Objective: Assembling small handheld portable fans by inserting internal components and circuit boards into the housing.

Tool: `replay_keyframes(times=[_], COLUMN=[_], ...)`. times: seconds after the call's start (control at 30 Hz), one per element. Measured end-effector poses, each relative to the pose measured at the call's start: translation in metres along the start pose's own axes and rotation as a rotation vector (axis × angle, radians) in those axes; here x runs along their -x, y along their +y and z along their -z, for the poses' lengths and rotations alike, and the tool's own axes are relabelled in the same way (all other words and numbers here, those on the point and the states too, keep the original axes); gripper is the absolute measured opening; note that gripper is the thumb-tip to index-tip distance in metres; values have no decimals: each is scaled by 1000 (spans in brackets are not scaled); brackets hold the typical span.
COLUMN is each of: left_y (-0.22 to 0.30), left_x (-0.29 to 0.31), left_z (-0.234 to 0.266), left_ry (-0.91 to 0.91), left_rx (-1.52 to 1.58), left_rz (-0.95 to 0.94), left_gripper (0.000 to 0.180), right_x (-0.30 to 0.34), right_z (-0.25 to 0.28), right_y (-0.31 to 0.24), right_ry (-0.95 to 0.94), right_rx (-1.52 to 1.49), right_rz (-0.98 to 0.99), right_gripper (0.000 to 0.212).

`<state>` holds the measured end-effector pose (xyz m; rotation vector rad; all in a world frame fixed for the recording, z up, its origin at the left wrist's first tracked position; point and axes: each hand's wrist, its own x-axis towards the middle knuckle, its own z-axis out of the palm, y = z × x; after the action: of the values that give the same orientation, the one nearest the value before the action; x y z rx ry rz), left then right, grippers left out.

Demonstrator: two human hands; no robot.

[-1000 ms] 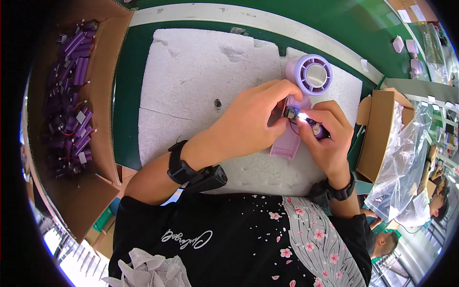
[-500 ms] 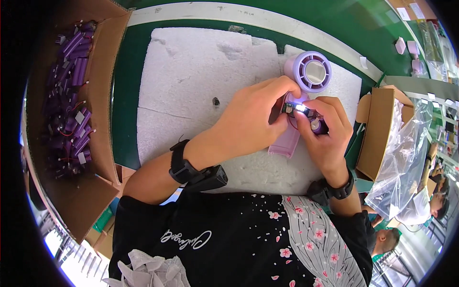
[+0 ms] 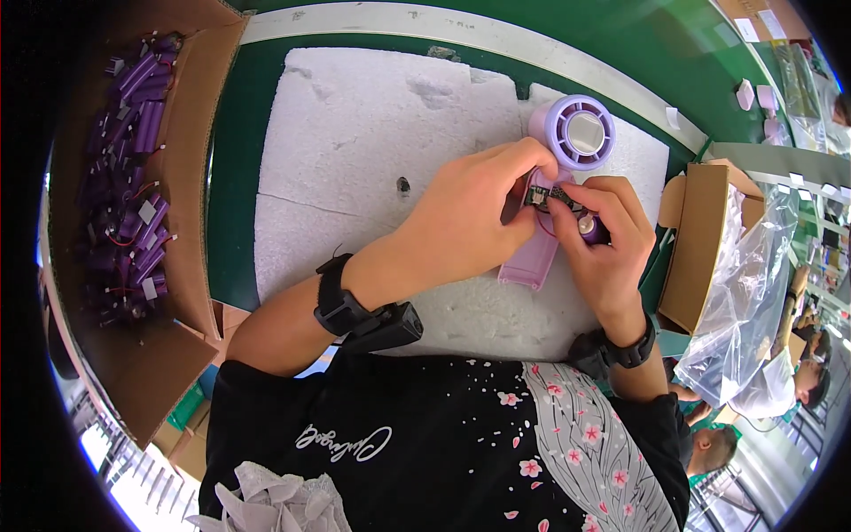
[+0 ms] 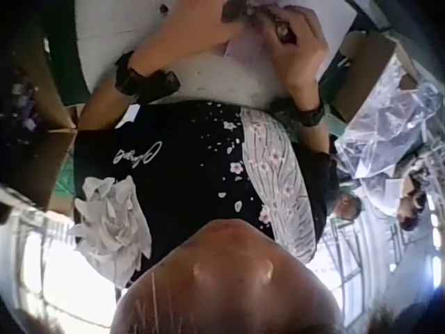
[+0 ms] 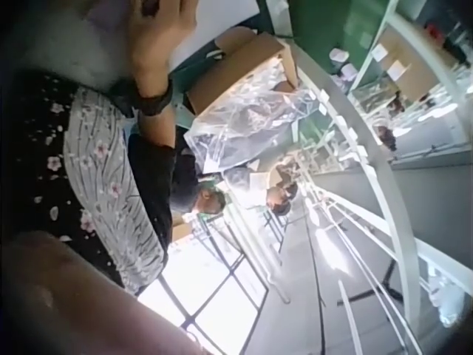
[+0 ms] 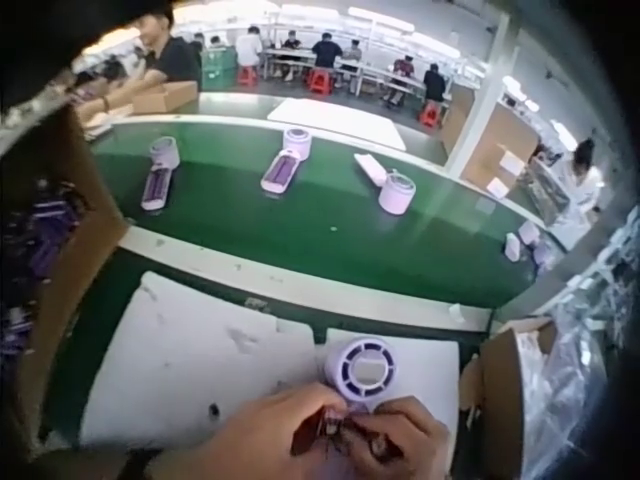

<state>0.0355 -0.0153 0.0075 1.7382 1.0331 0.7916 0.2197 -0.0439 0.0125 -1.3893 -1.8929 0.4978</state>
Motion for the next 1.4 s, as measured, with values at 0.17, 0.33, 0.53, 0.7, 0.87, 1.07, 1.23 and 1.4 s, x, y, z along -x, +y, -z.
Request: replay_keyframes(times=[0.17, 0.33, 0.53, 0.7, 0.87, 1.07, 1.23, 1.4], left_y=[-4, -5, 0, -9, -7, -7, -9, -6], left_x=[-2, -6, -10, -9, -9, -8, -4, -3], left_z=[5, 8, 14, 13, 16, 19, 9, 9], left_ry=[-73, -64, -124, -124, -131, -128, -41, -77], left_rx=[126, 122, -23, -61, -34, -47, 24, 53], left_rz=[16, -34, -109, -165, -139, -144, -116, -33], left_gripper=[34, 30, 24, 25, 26, 31, 33, 37], right_x=[-2, -3, -8, -2, 15, 12, 22, 24], right_z=[-4, -2, 12, 28, 43, 51, 43, 44], right_y=[5, 5, -6, -7, -8, -2, -4, -4], right_ry=[34, 54, -170, -334, -328, -338, -156, -204], right_rx=[-2, -7, -67, -247, -615, -383, 162, 278], right_rz=[50, -6, -318, -411, -638, -714, -217, 127], right_gripper=[24, 23, 26, 28, 28, 22, 17, 15])
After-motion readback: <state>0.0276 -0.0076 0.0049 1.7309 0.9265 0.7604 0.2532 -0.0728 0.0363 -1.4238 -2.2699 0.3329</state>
